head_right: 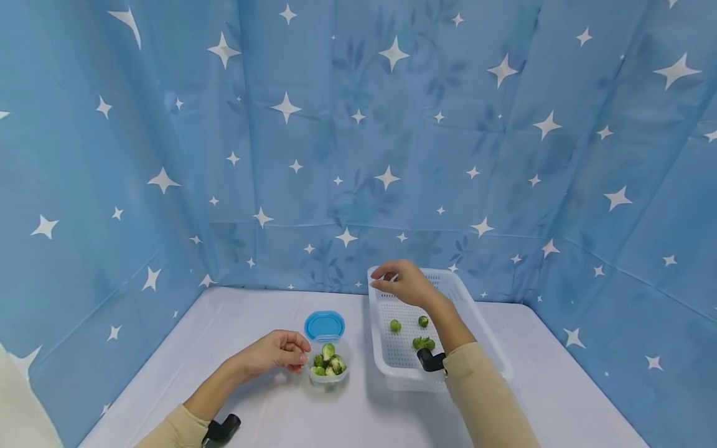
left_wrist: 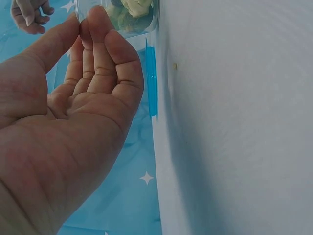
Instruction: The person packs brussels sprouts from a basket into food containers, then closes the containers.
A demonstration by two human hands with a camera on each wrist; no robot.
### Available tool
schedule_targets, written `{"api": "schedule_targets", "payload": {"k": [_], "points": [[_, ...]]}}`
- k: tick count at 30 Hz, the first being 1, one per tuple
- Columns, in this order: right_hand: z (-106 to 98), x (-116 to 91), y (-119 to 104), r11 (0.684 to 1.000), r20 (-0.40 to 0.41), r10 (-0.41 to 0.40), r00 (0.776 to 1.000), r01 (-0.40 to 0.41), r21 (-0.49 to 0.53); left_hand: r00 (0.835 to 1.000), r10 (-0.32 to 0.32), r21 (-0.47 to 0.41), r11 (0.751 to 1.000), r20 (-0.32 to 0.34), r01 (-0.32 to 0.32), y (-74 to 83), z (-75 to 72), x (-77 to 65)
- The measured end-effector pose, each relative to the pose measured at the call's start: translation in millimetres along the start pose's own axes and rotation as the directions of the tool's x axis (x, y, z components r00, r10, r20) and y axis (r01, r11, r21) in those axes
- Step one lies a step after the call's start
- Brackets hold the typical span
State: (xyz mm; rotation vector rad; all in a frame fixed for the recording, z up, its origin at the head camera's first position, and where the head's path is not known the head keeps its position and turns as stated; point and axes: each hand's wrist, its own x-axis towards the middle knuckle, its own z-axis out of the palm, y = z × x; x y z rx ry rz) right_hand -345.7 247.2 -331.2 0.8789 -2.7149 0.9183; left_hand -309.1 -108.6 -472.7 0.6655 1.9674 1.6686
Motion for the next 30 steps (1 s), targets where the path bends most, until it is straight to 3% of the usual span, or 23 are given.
{"api": "schedule_targets", "payload": {"k": [12,22,30], "points": [[1,-9,44,0.997,-0.039,0.067,0.997,-0.065,0.04,1.0,-0.005,0.002,1.0,-0.008,0.005,0.3,1.4,-0.9],[1,-21,74,0.986,-0.1,0.164,0.981,-0.16,0.046,1.0,-0.013,0.001,1.0,-0.002,0.013,-2.6,-0.7,1.0],[4,-30,94,0.963,-0.014,0.265,0.964,-0.264,0.057,1.0,-0.007,0.006,1.0,0.014,0.007,-0.3,-1.1,0.6]]}}
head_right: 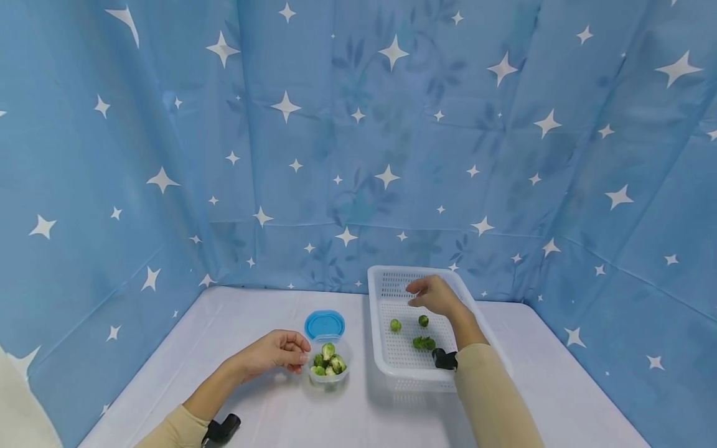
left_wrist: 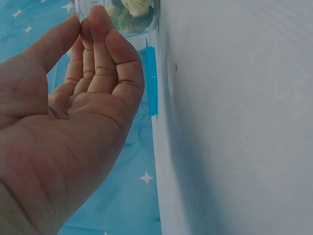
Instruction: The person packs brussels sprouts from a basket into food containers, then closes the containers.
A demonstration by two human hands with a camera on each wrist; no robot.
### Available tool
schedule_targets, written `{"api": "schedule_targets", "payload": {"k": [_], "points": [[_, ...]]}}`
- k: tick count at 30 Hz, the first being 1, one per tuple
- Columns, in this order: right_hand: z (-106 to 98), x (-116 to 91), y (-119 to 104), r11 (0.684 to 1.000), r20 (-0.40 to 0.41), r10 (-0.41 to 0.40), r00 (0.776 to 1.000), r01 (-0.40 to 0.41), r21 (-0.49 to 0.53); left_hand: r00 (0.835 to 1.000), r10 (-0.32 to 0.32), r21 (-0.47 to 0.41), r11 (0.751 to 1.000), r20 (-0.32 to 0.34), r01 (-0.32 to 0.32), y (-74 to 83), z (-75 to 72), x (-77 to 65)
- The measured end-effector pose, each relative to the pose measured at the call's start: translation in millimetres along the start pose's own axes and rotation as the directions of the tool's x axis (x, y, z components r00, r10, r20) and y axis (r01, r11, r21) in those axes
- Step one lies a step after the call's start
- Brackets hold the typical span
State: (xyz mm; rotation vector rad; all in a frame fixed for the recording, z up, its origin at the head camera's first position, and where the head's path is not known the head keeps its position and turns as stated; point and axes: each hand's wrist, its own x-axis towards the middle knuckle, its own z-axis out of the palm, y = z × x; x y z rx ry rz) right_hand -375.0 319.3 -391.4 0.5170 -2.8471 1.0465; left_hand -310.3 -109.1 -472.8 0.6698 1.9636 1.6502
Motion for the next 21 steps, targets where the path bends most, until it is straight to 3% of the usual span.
{"api": "schedule_targets", "payload": {"k": [7,12,21], "points": [[3.7,-2.3,7.0,0.992,0.113,0.116,0.987,-0.111,-0.053,1.0,0.003,0.002,1.0,-0.007,-0.003,2.1,1.3,-1.0],[5.1,-6.5,5.2,0.974,0.174,0.227,0.958,-0.221,-0.05,1.0,0.002,0.004,1.0,-0.022,-0.002,2.9,2.2,-2.2],[7.8,-10.0,4.5,0.942,0.226,0.335,0.915,-0.321,-0.097,1.0,-0.001,0.0,1.0,-0.021,0.001,2.5,2.7,-2.3]]}}
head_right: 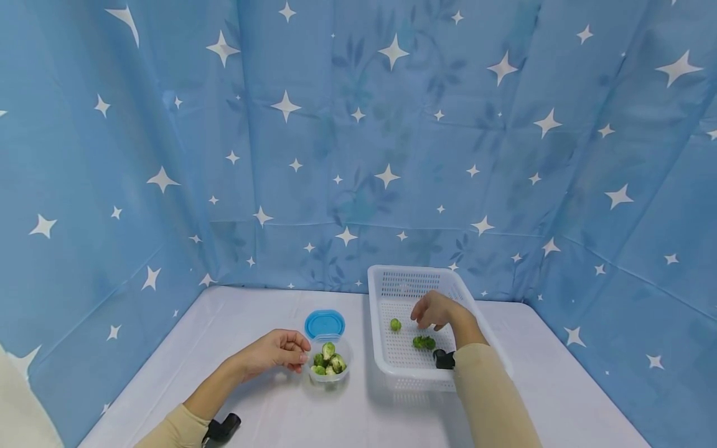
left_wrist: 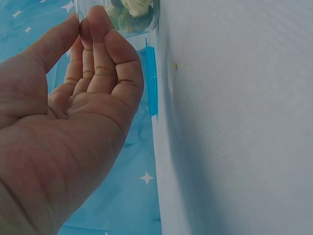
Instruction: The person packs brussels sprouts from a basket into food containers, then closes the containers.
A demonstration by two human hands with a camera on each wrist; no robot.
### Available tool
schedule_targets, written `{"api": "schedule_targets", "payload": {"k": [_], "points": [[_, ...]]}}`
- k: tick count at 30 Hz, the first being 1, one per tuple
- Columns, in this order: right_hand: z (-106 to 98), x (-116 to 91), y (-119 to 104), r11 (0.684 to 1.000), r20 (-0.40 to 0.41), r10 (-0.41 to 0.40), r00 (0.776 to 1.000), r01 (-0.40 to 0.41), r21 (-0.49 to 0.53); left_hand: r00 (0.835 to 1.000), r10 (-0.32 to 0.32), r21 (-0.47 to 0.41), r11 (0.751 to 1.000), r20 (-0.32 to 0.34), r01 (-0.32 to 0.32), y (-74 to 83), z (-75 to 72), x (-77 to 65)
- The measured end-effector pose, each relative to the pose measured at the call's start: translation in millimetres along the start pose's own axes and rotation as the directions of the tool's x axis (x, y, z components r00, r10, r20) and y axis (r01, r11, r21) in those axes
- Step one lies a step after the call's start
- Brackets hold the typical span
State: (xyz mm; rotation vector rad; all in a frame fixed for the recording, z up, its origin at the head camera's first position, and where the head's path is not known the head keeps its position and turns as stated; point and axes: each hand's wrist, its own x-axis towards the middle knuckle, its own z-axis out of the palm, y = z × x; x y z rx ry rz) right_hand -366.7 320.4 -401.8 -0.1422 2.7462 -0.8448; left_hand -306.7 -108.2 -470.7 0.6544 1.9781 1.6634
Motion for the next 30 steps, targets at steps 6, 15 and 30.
{"api": "schedule_targets", "payload": {"k": [6,15,30], "points": [[2,2,1,0.994,0.045,0.11,0.993,-0.11,-0.003,1.0,-0.002,0.003,1.0,0.0,0.002,0.8,0.3,-0.6],[4,-3,-2,0.986,0.081,0.164,0.983,-0.162,-0.026,1.0,-0.005,0.003,1.0,0.0,0.005,2.7,0.2,-1.2],[6,-8,-1,0.98,0.113,0.2,0.973,-0.197,-0.043,1.0,0.001,0.005,1.0,-0.003,-0.001,1.7,0.7,-1.1]]}}
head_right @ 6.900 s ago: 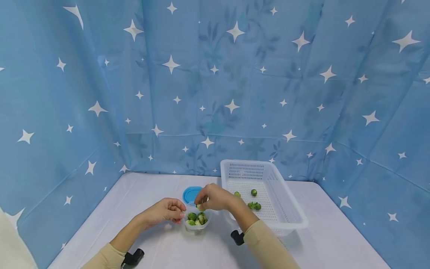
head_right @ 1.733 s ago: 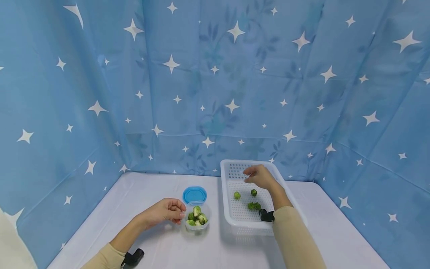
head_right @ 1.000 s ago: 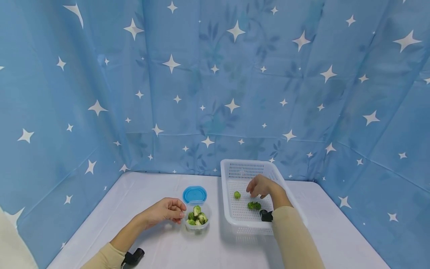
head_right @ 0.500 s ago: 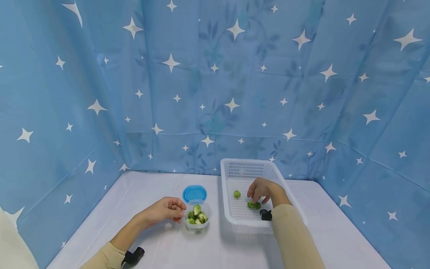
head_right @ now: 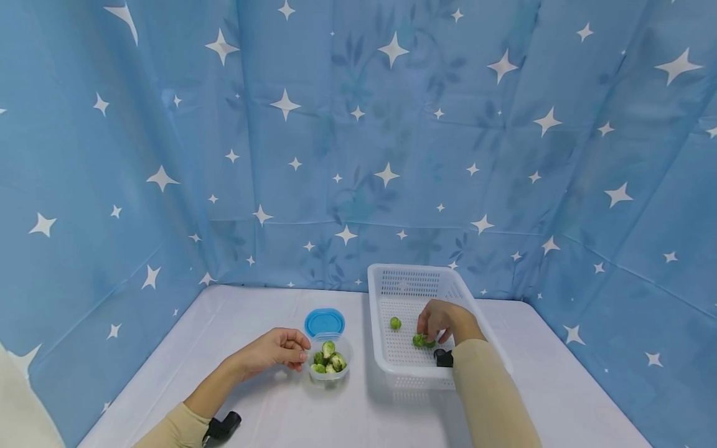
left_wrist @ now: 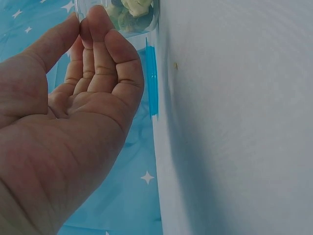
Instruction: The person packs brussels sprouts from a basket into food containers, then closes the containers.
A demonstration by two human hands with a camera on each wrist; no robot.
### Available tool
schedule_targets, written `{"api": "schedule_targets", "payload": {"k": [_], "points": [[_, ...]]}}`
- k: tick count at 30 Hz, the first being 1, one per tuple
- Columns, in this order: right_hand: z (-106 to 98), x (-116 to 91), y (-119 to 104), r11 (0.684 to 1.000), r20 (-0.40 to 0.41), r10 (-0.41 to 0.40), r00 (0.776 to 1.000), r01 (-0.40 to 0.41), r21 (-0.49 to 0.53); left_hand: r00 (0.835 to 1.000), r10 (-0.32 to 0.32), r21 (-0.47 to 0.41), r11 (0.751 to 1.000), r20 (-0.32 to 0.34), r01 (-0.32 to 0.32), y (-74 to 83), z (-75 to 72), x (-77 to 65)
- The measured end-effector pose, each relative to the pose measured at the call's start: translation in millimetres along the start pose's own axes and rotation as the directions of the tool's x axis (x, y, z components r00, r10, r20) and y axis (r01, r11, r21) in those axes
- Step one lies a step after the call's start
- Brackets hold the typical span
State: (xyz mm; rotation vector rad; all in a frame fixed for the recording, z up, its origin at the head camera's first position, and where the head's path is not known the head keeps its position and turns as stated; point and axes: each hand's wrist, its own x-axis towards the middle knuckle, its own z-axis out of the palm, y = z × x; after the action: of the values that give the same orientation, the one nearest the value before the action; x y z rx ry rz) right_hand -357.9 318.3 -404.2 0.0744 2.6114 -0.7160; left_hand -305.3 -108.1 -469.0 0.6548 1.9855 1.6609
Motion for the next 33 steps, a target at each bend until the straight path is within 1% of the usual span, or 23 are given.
{"api": "schedule_targets", "payload": {"k": [8,16,21,23,29,33], "points": [[-1.4,0.3,0.9,1.0,0.008,0.007,1.0,-0.007,-0.004,1.0,-0.004,0.0,1.0,-0.004,0.004,-0.5,-0.1,0.4],[-0.4,-1.5,0.6,0.999,-0.015,0.014,1.0,-0.014,-0.037,1.0,-0.002,-0.005,1.0,-0.005,0.002,-0.8,-0.4,1.0],[-2.8,0.2,2.0,1.0,0.013,-0.018,1.0,0.018,-0.017,1.0,-0.004,-0.003,1.0,-0.005,0.004,-1.0,-0.4,1.3],[-3.9,1.5,2.8,0.999,0.012,-0.037,0.999,0.037,-0.019,1.0,-0.005,-0.004,1.0,-0.004,0.005,-0.9,-0.4,1.4],[-6.4,5.6,4.0,0.995,-0.037,-0.084,0.996,0.082,-0.062,1.0,-0.002,-0.004,1.0,-0.003,0.002,-0.8,-0.6,1.4],[-6.3,8.1,2.7,0.994,-0.057,-0.099,0.993,0.097,-0.047,1.0,-0.005,-0.007,1.0,-0.003,0.005,-0.8,-0.7,1.2]]}}
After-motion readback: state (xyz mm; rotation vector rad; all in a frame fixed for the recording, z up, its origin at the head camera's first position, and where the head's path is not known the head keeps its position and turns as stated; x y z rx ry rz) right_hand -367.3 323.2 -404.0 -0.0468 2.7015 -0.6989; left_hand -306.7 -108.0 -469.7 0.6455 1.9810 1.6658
